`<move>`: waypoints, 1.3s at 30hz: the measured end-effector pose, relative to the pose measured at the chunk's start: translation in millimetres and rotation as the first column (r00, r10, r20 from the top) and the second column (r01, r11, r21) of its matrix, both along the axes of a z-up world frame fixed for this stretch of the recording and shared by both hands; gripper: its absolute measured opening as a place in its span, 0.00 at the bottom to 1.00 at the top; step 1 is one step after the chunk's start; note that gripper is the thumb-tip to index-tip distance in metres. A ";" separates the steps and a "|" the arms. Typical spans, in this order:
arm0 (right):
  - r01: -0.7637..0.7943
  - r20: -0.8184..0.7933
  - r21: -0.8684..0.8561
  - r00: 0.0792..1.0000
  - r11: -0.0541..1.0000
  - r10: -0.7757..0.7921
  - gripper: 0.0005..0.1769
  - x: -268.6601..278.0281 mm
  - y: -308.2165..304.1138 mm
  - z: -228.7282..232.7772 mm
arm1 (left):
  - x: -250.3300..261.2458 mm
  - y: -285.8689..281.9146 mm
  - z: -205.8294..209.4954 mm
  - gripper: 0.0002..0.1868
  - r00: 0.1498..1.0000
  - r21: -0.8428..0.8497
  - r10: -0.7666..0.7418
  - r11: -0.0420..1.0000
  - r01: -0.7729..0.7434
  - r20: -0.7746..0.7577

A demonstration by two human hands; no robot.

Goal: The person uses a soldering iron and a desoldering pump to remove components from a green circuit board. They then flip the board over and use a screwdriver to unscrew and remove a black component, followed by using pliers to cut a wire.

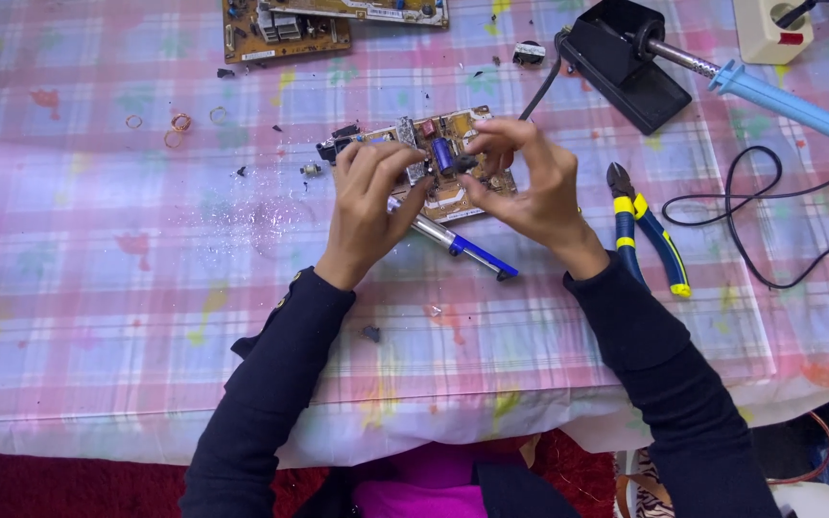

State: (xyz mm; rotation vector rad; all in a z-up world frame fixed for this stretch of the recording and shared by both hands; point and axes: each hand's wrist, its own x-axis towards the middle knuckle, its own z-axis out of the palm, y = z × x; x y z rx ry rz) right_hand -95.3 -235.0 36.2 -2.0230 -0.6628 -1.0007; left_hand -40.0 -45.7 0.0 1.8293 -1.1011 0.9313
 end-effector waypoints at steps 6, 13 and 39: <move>-0.039 0.041 -0.070 0.998 0.997 0.042 0.21 -2.8 8.5 0.1 | -12.7 -4.6 16.6 0.16 0.991 -0.157 -0.123 0.979 0.132 0.061; -0.086 0.011 -0.040 0.996 0.996 0.086 0.21 -6.6 12.6 3.7 | -12.8 -4.8 15.6 0.17 0.991 -0.143 -0.125 0.981 0.131 0.054; -0.130 -0.388 0.544 0.837 0.829 0.386 0.15 -1.8 8.4 -11.1 | -16.2 -5.5 22.1 0.21 0.984 -0.173 -0.176 0.970 0.170 -0.020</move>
